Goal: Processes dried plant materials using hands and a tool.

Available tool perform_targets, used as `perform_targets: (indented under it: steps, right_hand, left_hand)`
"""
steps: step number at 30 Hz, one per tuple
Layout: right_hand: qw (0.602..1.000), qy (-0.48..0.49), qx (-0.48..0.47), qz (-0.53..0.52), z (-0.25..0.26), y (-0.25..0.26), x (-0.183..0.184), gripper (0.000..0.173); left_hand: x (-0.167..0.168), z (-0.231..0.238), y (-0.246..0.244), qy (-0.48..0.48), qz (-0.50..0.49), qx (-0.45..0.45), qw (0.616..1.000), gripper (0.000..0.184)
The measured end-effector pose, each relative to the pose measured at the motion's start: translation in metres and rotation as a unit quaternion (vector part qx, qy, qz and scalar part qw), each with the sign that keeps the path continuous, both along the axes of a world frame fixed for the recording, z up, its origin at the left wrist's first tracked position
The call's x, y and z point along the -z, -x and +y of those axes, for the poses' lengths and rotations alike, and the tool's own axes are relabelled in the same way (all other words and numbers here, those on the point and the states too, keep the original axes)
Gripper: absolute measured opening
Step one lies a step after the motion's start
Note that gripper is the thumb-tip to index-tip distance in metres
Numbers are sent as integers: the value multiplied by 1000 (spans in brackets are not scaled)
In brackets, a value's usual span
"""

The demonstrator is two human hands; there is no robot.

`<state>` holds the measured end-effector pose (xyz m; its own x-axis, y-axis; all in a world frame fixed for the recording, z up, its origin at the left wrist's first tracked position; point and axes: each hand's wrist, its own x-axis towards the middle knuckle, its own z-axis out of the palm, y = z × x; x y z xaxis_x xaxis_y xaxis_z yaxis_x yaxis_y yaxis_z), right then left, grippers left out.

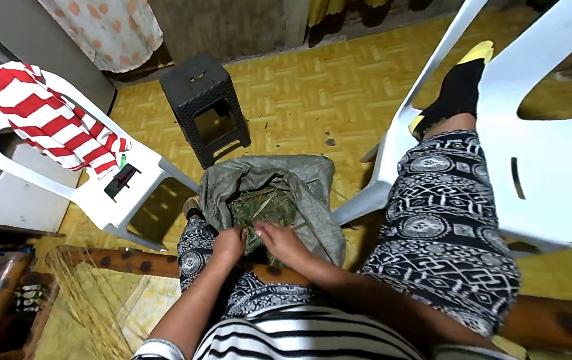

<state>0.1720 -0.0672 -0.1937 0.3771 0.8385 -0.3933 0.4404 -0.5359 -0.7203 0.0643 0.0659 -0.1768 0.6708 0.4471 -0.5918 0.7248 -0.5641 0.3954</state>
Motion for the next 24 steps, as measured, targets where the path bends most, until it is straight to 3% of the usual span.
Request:
perform_targets:
  steps: [9,18,24]
  right_hand:
    - [995,59,-19,-82,5,-1,0,47]
    - [986,70,118,-95,-5,-49,10,45]
    - [998,52,19,-41,-1,-23,-3,48]
  left_hand:
    - [0,-7,-4,-24,1,11,1000,40]
    - [-3,-3,6,-42,9,11,999,40]
    - [-3,-9,-1,-76,24,13,997,40]
